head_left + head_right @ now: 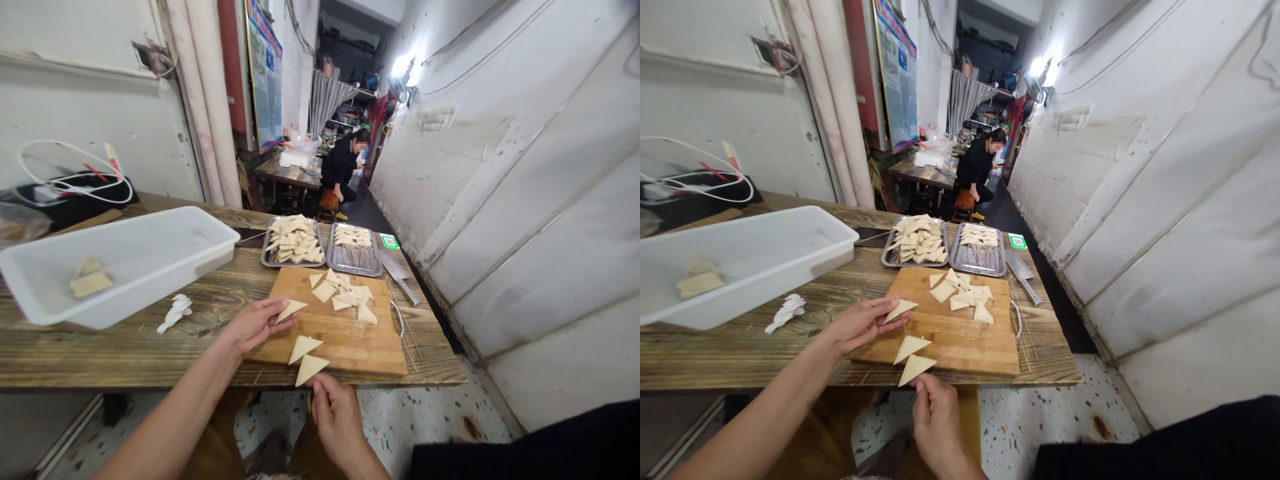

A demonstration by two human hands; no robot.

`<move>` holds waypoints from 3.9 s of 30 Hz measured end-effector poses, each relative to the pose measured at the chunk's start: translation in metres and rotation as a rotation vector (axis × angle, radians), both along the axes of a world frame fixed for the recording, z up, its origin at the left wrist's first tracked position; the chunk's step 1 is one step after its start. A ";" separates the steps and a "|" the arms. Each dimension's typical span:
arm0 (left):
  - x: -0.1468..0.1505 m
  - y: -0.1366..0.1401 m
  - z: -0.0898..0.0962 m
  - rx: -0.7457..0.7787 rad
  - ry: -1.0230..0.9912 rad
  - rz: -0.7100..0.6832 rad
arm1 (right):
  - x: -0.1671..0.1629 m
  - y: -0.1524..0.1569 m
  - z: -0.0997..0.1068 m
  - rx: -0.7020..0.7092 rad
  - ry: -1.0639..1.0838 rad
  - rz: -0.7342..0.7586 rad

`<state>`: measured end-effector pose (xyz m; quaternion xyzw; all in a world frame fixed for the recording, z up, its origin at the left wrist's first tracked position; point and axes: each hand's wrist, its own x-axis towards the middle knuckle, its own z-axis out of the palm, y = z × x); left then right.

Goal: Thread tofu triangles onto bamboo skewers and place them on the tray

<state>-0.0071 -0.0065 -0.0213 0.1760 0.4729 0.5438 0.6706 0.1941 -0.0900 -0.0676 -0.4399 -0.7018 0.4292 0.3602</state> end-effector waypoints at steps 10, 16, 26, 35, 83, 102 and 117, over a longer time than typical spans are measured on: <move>0.001 0.003 -0.006 0.025 0.021 -0.054 | -0.002 0.002 -0.002 0.001 -0.045 -0.020; 0.001 0.002 -0.010 0.061 0.052 -0.089 | -0.003 0.003 0.000 0.013 -0.045 -0.026; 0.002 0.003 -0.012 0.070 0.028 -0.104 | -0.006 0.004 0.001 -0.025 0.001 -0.015; 0.006 0.000 -0.010 0.039 0.029 -0.104 | -0.006 0.005 -0.001 -0.022 0.007 -0.018; 0.020 -0.013 -0.004 0.051 0.026 -0.049 | -0.009 0.011 -0.012 0.138 -0.023 -0.052; 0.028 -0.017 -0.008 0.105 0.082 -0.120 | -0.005 0.029 -0.023 0.161 -0.031 -0.063; 0.019 -0.017 -0.012 0.106 0.156 0.040 | 0.022 0.015 -0.006 0.302 -0.203 -0.155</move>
